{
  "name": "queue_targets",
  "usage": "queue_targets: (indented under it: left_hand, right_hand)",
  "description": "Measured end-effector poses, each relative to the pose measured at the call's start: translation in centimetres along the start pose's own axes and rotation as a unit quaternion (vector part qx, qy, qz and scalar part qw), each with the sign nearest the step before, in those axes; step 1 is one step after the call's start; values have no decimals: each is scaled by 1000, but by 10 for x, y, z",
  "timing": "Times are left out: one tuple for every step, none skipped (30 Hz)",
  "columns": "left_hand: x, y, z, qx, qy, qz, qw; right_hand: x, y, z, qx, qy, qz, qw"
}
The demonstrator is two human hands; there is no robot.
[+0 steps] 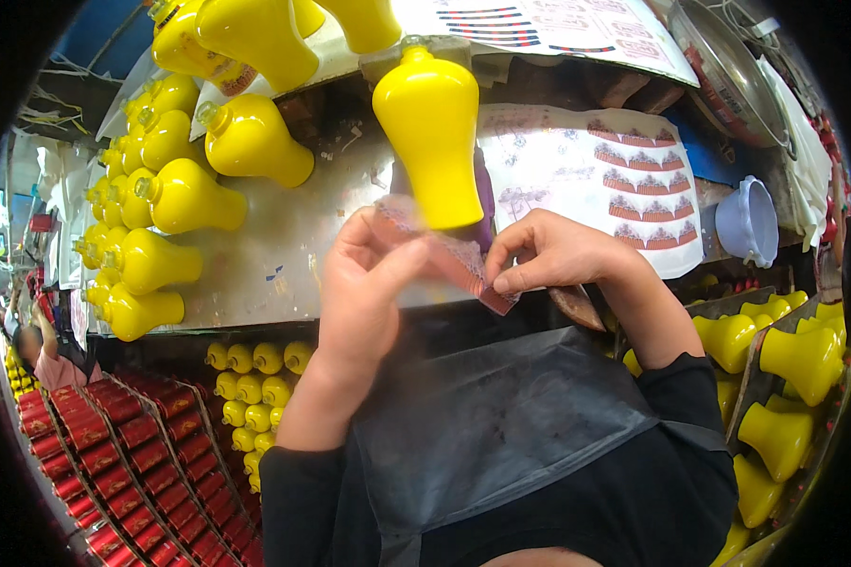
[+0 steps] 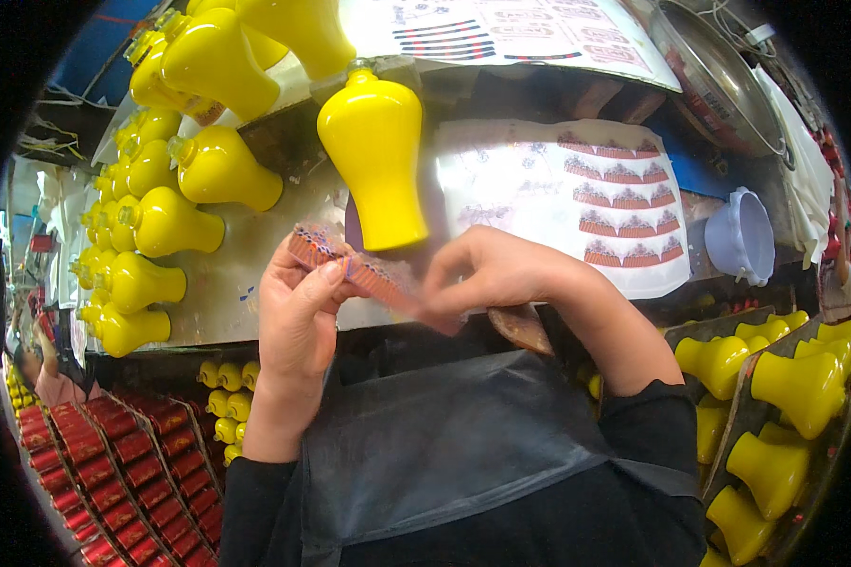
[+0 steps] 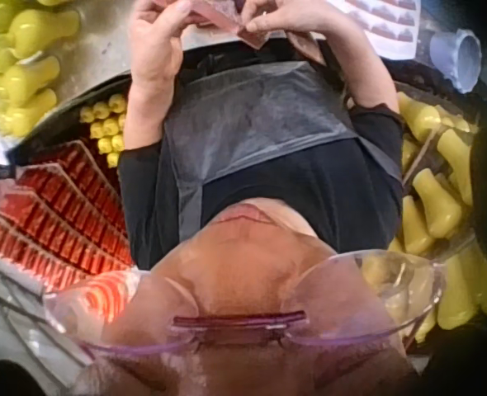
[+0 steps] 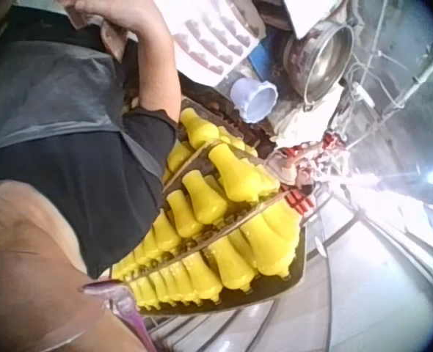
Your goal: The person applies a paper label to the neck of a yellow bottle, smooths it, then applies a second label to the body of the bottle and smooths it. The person handles the bottle and labels by hand.
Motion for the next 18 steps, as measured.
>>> queue_targets:
  left_hand:
    - [-3, 4, -2, 19, -10, -6, 1000]
    - [-7, 8, -4, 41, -12, -16, 999]
    - [-9, 10, -6, 46, -23, -8, 999]
    - [-12, 12, -7, 54, -25, -3, 998]
    - [-14, 13, -8, 62, -28, 10, 998]
    - [-16, 14, -9, 74, -34, 4, 997]
    - [-18, 14, -10, 85, -42, 6, 995]
    - [-20, 15, -11, 103, -47, 10, 994]
    - [-22, 15, -11, 112, -51, 7, 992]
    - [-25, 15, -10, 126, -51, 6, 991]
    - [-26, 15, -11, 124, -68, 21, 990]
    - [-29, 18, -12, 142, -49, 1, 989]
    - [-31, 20, -13, 143, -46, -2, 989]
    - [-34, 22, -14, 151, -37, -7, 988]
    - [-37, 24, -14, 160, -29, -8, 987]
    - [-40, 25, -14, 158, -30, -7, 987]
    - [-43, 25, -14, 163, -23, -8, 986]
    - [-46, 27, -13, 180, -2, -13, 984]
  right_hand:
    - [0, 3, 1, 8, 20, 12, 1000]
    - [1, 6, 2, 22, 25, -10, 999]
    - [1, 10, 3, 33, 33, -32, 998]
    - [2, 14, 3, 58, 15, -41, 997]
    - [-1, 17, 5, 55, 28, -77, 995]
    - [-5, 20, 6, 54, 56, -89, 993]
    - [-9, 24, 8, 66, 57, -87, 992]
    - [-14, 27, 8, 73, 71, -78, 992]
    - [-18, 29, 9, 62, 80, -74, 992]
    - [-24, 33, 9, 76, 89, -43, 992]
    - [-25, 36, 7, 85, 62, -41, 994]
    - [-29, 38, 6, 81, 70, -39, 993]
    - [-30, 41, 3, 95, 52, -24, 994]
    - [-31, 43, 1, 102, 47, -8, 994]
    - [-32, 45, -2, 110, 43, 12, 993]
    - [-32, 49, -5, 138, 34, 54, 988]
    - [-32, 51, -8, 167, 27, 99, 981]
    - [-31, 53, -10, 194, 18, 144, 970]
Point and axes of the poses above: each hand's wrist, its own z-axis away from the middle knuckle, its own y-axis out of the back of the hand, x = y × z, the point moved 4 cm from there along -z, towards the middle knuckle, and after that the axes turned 6 degrees about -y, right-handed, at the moved point
